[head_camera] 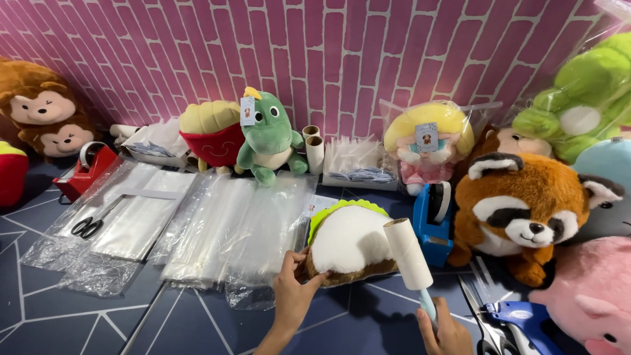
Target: Cleaning a plush toy with a lint roller and attaching a product tag using a tagging gun.
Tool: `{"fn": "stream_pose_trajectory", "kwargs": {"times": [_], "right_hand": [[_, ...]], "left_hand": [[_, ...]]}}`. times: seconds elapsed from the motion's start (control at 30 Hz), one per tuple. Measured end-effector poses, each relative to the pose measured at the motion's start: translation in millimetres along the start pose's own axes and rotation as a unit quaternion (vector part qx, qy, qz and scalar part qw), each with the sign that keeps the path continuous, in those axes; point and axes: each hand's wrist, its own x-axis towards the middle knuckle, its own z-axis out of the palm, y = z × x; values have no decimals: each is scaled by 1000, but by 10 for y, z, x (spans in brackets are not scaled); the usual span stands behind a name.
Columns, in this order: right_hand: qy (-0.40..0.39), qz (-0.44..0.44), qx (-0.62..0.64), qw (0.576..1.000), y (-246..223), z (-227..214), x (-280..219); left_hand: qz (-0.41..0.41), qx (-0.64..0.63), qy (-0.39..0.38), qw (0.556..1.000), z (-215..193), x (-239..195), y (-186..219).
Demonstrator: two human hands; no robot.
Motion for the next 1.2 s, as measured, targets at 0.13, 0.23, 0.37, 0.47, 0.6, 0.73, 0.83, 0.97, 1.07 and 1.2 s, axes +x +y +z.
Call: {"fn": "stream_pose_trajectory", "kwargs": {"times": [0.13,0.23,0.37,0.47,0.6,0.73,0.83,0.97,1.07,1.2], "right_hand": [[-27,54,-4,998,-169,-121,-13],[-14,43,1,999,-186,-130,-45],[-10,55,-10,998,-274,-168,-44],[-12,58,-10,998,-266,-173,-55],[-25,65,-13,997,-279,-194,-50],[-4,69,-29,997,-230,-99,-42],[13,51,-19,998,-201,-66,-37],[-11,42,-42,998,-215,-84,-18],[-30,39,-57,997,-248,-127,-23],[-40,35,-58,997,-205,-103,-9]], "left_hand": [[-1,-16,4,1000,8,5,11],[-29,-7,3,1000,17,-6,2],[-23,-21,6,999,24,12,-22],[-12,-15,13,1000,40,6,-60],[-21,8,19,1000,38,10,-68],[-5,-32,20,999,50,10,-98],[8,-14,26,1000,61,6,-133],[-17,-24,19,999,57,6,-101],[-21,-18,16,999,58,5,-84],[-25,-18,17,999,52,-4,-62]]}}
